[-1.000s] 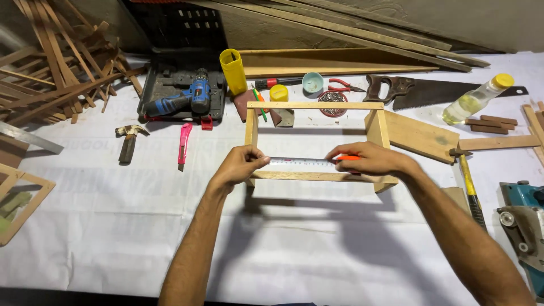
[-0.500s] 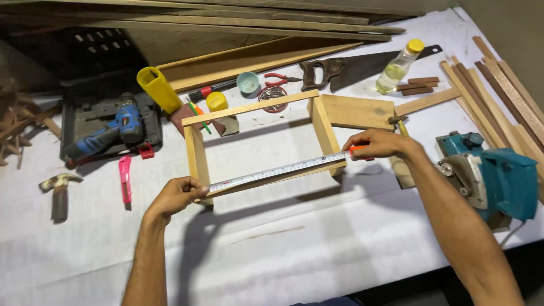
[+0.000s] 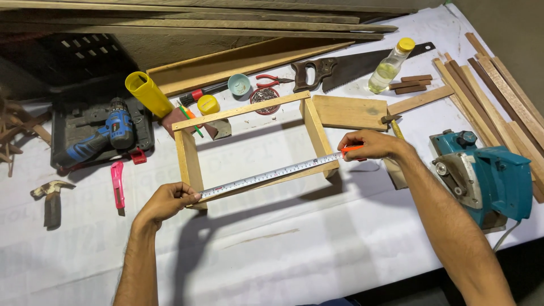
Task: The person assembles a small rectangular wooden frame on a workbench. They position wood strips against the frame, measure it with a tape measure, pick nails from a dish, hammer nails into the joints, and sand the wood pieces with a sanding block.
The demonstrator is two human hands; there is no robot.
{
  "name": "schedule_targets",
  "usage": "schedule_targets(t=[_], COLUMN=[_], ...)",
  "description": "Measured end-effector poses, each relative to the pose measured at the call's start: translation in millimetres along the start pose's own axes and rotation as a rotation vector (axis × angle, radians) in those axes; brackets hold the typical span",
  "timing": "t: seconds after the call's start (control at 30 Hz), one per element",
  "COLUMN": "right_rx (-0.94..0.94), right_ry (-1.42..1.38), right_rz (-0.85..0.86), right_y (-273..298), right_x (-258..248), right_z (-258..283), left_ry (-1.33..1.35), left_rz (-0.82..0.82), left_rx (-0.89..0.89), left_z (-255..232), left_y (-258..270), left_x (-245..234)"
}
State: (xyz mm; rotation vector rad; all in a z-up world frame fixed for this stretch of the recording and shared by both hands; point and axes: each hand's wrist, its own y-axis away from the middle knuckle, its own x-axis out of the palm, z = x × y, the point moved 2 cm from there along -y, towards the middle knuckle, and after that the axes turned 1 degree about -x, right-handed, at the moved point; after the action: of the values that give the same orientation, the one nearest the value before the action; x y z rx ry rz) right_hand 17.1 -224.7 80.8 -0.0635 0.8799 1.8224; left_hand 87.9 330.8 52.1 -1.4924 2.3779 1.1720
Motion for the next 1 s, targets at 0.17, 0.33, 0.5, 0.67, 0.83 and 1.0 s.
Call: schedule_targets(t=[0.17, 0.33, 0.5, 0.67, 0.83, 1.0], right_rx=[-0.031, -0.241, -0.4, -0.651, -0.849, -1.069], right_ry=[0.122, 0.309, 0.382, 0.357, 0.391, 0.353], right_rz=[-0.055, -0.133, -0.141, 0.003, 0.083, 0.04], right_y=[15.1, 15.0, 17.0, -1.1, -32.4, -96.0], right_x=[-6.0, 16.0, 83.1, 152.8, 209.0, 259.0], right_z=[27.0, 81.5, 178.1, 247.4, 299.7, 338.5], left_ry=[0.069, 0.279, 0.372, 0.286, 0.327, 0.815], left_rz=[-0.015, 0.022, -0.033, -0.108, -0.147, -0.054], left_rx=[0.032, 0.073, 0.304, 0.427, 0.389, 0.308], left_z=[-26.5, -55.3, -71.3, -72.4, -41.7, -10.4], left_y=[20.1, 35.4, 39.2, 66.3, 93.5, 103.1], left_x=[1.5, 13.4, 27.2, 20.9, -18.4, -53.0])
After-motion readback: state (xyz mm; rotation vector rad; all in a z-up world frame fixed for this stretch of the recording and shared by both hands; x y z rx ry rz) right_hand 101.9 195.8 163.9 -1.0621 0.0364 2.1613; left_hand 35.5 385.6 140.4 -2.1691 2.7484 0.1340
